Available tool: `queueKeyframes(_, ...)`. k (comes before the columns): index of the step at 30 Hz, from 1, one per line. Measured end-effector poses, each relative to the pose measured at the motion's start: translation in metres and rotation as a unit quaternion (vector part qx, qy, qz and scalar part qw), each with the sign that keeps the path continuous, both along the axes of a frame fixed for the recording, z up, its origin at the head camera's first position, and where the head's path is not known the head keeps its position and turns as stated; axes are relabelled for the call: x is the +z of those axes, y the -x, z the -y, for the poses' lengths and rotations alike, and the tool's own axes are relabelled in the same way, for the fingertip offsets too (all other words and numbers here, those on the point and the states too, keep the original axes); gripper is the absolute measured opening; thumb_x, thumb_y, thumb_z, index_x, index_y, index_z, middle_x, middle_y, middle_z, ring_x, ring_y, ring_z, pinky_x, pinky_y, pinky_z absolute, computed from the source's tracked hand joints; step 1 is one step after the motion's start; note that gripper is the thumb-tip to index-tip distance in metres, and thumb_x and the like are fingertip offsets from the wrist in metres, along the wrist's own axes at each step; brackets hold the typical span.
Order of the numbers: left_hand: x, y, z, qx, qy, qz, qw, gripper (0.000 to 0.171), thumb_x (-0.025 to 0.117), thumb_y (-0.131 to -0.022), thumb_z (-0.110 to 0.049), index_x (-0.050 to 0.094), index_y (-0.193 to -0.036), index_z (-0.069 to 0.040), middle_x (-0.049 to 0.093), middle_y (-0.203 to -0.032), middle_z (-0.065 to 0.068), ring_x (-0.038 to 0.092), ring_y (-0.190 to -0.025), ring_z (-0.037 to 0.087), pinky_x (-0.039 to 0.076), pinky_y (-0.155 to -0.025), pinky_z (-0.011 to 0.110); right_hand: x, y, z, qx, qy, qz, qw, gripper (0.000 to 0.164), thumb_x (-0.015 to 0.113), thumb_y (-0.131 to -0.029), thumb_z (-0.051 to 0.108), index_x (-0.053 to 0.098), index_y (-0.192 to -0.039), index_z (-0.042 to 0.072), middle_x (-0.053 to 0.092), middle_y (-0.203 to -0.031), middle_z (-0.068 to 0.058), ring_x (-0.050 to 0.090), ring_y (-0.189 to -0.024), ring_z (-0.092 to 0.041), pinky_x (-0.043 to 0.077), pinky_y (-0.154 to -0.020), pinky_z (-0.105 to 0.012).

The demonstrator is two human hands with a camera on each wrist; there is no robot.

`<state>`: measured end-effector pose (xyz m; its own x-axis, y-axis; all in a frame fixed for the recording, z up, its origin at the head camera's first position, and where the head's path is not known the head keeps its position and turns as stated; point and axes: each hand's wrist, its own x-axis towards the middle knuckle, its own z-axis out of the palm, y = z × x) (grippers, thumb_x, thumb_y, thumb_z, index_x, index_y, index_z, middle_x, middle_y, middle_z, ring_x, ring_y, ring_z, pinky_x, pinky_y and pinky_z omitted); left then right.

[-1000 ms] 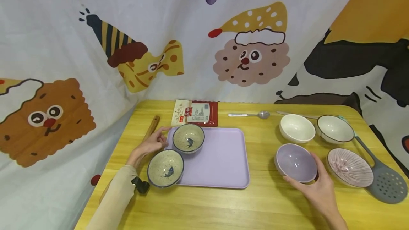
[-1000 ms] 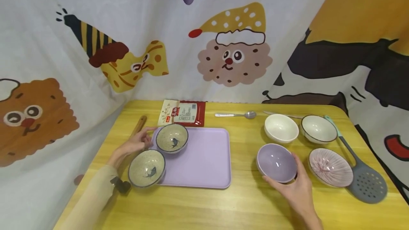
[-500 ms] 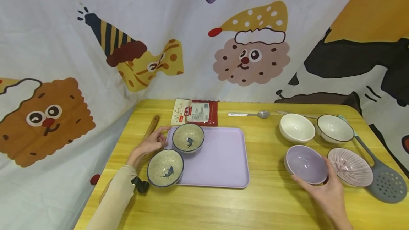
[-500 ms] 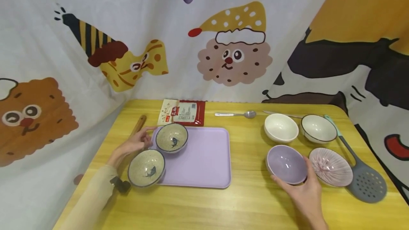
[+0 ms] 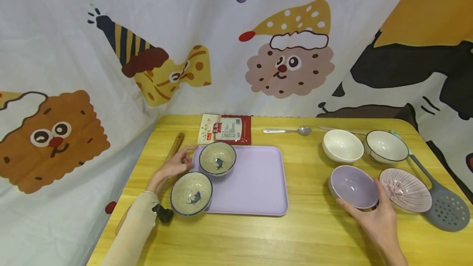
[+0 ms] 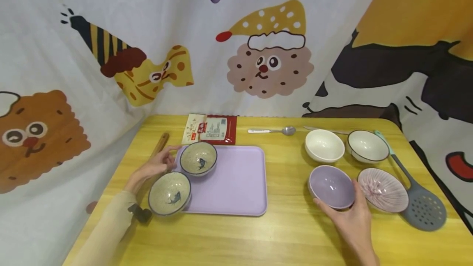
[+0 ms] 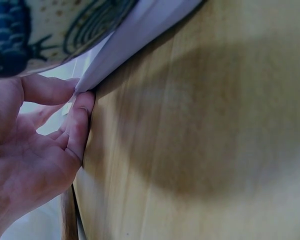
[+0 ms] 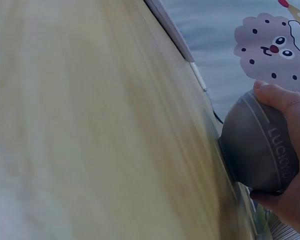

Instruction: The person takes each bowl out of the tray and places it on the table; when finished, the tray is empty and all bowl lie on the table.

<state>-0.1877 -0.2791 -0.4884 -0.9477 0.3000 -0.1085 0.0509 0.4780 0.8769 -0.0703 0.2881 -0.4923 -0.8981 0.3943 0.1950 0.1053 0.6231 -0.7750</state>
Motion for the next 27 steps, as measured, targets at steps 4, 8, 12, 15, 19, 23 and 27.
queueKeyframes(4,0.001,-0.001,0.001,-0.002,0.0,-0.007,1.0,0.071,0.059,-0.083,0.011,0.038,-0.15,0.005,0.054,-0.091,0.021,0.048,-0.075,0.019,0.042,-0.064,0.023,0.001,0.001,-0.002,0.015,-0.017,-0.025,0.999,0.119,0.097,-0.057,0.016,0.034,-0.157,0.006,0.044,-0.152,-0.029,0.047,-0.133,-0.048,0.028,-0.112,-0.018)
queueKeyframes(8,0.001,-0.001,0.001,-0.002,0.001,-0.008,1.0,0.072,0.058,-0.082,0.011,0.037,-0.15,0.006,0.055,-0.091,0.023,0.05,-0.075,0.019,0.042,-0.064,0.023,0.004,0.003,-0.004,0.049,-0.053,-0.097,0.993,0.123,0.099,-0.047,0.01,0.037,-0.154,-0.001,0.045,-0.145,-0.036,0.044,-0.131,-0.054,0.025,-0.118,-0.028)
queueKeyframes(12,0.002,-0.002,-0.001,-0.001,-0.001,-0.006,1.0,0.071,0.058,-0.083,0.011,0.037,-0.15,0.006,0.056,-0.091,0.023,0.05,-0.076,0.019,0.043,-0.064,0.023,0.017,0.008,-0.003,0.074,-0.083,-0.136,0.984,0.123,0.098,-0.045,0.009,0.039,-0.152,-0.001,0.046,-0.142,-0.037,0.044,-0.128,-0.054,0.028,-0.117,-0.039)
queueKeyframes(15,0.003,-0.002,-0.002,0.001,-0.003,-0.003,1.0,0.071,0.059,-0.084,0.01,0.036,-0.15,0.006,0.056,-0.091,0.024,0.051,-0.076,0.019,0.043,-0.064,0.023,0.032,0.013,0.0,0.082,-0.084,-0.119,0.986,0.12,0.098,-0.05,0.01,0.038,-0.155,0.003,0.046,-0.146,-0.032,0.044,-0.13,-0.052,0.029,-0.116,-0.044)
queueKeyframes(19,0.002,-0.001,-0.001,0.001,-0.002,-0.003,1.0,0.07,0.059,-0.085,0.009,0.035,-0.151,0.008,0.056,-0.092,0.026,0.051,-0.077,0.02,0.042,-0.063,0.023,0.05,0.02,0.008,0.103,-0.078,-0.09,0.988,0.113,0.096,-0.06,0.014,0.037,-0.157,0.009,0.046,-0.149,-0.026,0.046,-0.128,-0.05,0.032,-0.114,-0.048)
queueKeyframes(23,0.002,0.0,-0.001,0.0,0.004,-0.003,1.0,0.07,0.059,-0.084,0.008,0.036,-0.15,0.006,0.056,-0.091,0.022,0.051,-0.077,0.019,0.043,-0.065,0.023,0.063,0.03,0.019,0.142,-0.06,-0.069,0.986,0.107,0.094,-0.068,0.019,0.036,-0.157,0.012,0.045,-0.148,-0.027,0.044,-0.127,-0.051,0.034,-0.098,-0.07)
queueKeyframes(27,0.0,-0.001,0.001,-0.004,0.003,-0.014,0.9999,0.07,0.058,-0.082,0.006,0.039,-0.149,0.004,0.054,-0.088,0.013,0.05,-0.075,0.016,0.043,-0.065,0.025,0.074,0.04,0.033,0.185,-0.048,-0.043,0.981,0.104,0.091,-0.074,0.026,0.032,-0.16,0.022,0.04,-0.155,-0.023,0.042,-0.132,-0.052,0.034,-0.096,-0.073)
